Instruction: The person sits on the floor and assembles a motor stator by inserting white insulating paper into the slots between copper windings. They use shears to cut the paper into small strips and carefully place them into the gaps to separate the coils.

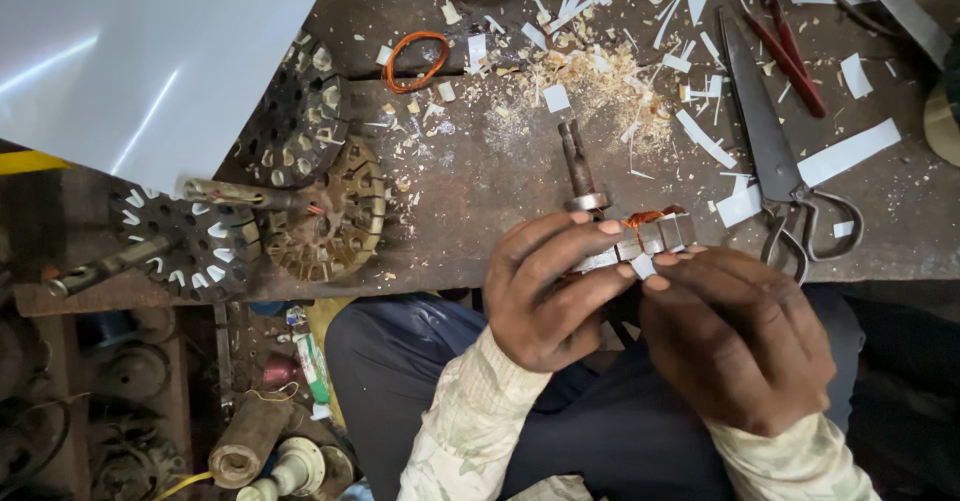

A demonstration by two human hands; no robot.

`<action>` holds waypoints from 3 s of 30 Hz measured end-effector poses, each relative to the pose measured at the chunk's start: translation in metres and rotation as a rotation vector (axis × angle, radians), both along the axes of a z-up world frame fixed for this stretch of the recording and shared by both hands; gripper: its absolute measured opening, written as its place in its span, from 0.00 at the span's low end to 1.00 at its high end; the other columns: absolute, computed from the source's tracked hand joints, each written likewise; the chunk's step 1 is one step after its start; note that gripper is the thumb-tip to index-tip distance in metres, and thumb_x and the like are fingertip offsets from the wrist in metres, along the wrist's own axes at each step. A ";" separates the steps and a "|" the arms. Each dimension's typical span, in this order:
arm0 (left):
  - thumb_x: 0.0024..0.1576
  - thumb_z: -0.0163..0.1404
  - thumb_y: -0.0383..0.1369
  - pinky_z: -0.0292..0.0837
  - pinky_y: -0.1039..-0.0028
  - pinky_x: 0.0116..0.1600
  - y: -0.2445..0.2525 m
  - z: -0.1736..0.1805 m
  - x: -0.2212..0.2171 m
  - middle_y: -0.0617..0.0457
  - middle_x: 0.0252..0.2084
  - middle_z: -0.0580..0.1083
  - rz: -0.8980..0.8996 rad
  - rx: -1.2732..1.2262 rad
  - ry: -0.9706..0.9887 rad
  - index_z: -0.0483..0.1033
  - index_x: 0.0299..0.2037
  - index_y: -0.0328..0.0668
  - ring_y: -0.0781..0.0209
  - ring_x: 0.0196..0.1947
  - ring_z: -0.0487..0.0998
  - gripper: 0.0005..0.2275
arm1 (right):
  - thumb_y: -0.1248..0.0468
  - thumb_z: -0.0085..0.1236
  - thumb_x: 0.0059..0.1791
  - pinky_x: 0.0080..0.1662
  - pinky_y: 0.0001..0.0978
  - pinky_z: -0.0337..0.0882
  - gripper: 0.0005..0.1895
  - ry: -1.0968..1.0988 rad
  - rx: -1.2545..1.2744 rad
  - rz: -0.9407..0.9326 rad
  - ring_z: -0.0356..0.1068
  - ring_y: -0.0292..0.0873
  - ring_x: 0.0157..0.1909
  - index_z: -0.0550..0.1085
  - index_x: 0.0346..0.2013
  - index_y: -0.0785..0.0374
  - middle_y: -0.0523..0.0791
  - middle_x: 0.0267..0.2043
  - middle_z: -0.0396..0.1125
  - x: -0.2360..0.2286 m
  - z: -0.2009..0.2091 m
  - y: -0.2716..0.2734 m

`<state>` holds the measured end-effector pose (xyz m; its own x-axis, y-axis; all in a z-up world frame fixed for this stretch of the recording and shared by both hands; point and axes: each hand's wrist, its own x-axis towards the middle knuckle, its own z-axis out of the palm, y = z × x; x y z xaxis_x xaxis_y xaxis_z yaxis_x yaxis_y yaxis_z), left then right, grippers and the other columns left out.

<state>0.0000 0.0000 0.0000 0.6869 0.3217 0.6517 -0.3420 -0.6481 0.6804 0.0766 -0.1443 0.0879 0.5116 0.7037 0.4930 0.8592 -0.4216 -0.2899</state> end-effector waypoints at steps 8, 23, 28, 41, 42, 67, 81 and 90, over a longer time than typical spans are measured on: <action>0.48 0.57 0.21 0.74 0.56 0.64 0.000 0.001 -0.001 0.52 0.60 0.72 0.002 0.032 0.016 0.76 0.48 0.47 0.47 0.60 0.76 0.18 | 0.76 0.71 0.40 0.48 0.43 0.79 0.15 0.045 -0.045 0.033 0.78 0.53 0.44 0.79 0.40 0.66 0.51 0.41 0.74 0.004 0.010 -0.003; 0.51 0.60 0.23 0.76 0.57 0.62 -0.007 0.004 -0.001 0.52 0.61 0.73 0.020 0.077 0.021 0.78 0.50 0.48 0.49 0.60 0.76 0.17 | 0.75 0.69 0.42 0.44 0.40 0.78 0.12 0.083 -0.093 -0.004 0.78 0.51 0.43 0.80 0.39 0.66 0.51 0.39 0.75 0.004 0.024 -0.002; 0.50 0.61 0.21 0.76 0.57 0.64 -0.008 0.004 -0.003 0.52 0.61 0.72 0.025 0.074 0.042 0.77 0.51 0.46 0.49 0.61 0.76 0.19 | 0.76 0.67 0.44 0.46 0.41 0.79 0.11 0.055 -0.085 0.016 0.78 0.52 0.44 0.80 0.41 0.69 0.52 0.40 0.75 0.004 0.025 0.000; 0.55 0.62 0.20 0.75 0.61 0.62 -0.009 0.002 0.004 0.48 0.57 0.76 0.028 -0.011 -0.036 0.70 0.50 0.43 0.46 0.57 0.78 0.17 | 0.82 0.61 0.40 0.49 0.42 0.79 0.16 0.026 -0.103 -0.065 0.77 0.53 0.44 0.82 0.40 0.69 0.51 0.38 0.74 -0.006 0.021 0.005; 0.58 0.62 0.20 0.75 0.63 0.61 -0.010 0.001 0.006 0.48 0.57 0.76 0.024 -0.071 -0.064 0.67 0.50 0.42 0.47 0.57 0.78 0.17 | 0.80 0.64 0.41 0.48 0.41 0.78 0.15 0.082 -0.040 -0.075 0.77 0.51 0.44 0.81 0.40 0.68 0.50 0.38 0.73 -0.005 0.019 0.005; 0.57 0.65 0.28 0.77 0.66 0.59 -0.001 0.013 0.005 0.50 0.51 0.78 0.055 -0.268 -0.027 0.72 0.46 0.43 0.53 0.51 0.81 0.13 | 0.63 0.65 0.56 0.63 0.33 0.69 0.16 0.924 0.706 0.122 0.67 0.44 0.60 0.70 0.52 0.70 0.54 0.59 0.67 0.004 -0.078 -0.005; 0.56 0.62 0.30 0.76 0.70 0.47 -0.009 0.019 0.007 0.53 0.45 0.76 0.119 -0.219 -0.050 0.65 0.38 0.46 0.57 0.42 0.78 0.14 | 0.62 0.62 0.57 0.59 0.31 0.72 0.14 0.861 0.709 0.087 0.68 0.42 0.55 0.67 0.49 0.66 0.55 0.58 0.66 -0.008 -0.081 -0.006; 0.55 0.63 0.34 0.73 0.72 0.46 -0.015 0.020 0.002 0.56 0.42 0.76 0.156 -0.156 -0.015 0.65 0.37 0.48 0.60 0.39 0.79 0.14 | 0.62 0.63 0.57 0.60 0.40 0.70 0.12 0.769 0.788 0.171 0.68 0.46 0.56 0.68 0.47 0.62 0.52 0.53 0.67 -0.006 -0.096 -0.007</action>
<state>0.0018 -0.0154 0.0203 0.6113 0.5210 0.5958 -0.2569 -0.5814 0.7720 0.0708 -0.1513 -0.0079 0.7988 0.4245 0.4263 0.3649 0.2215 -0.9043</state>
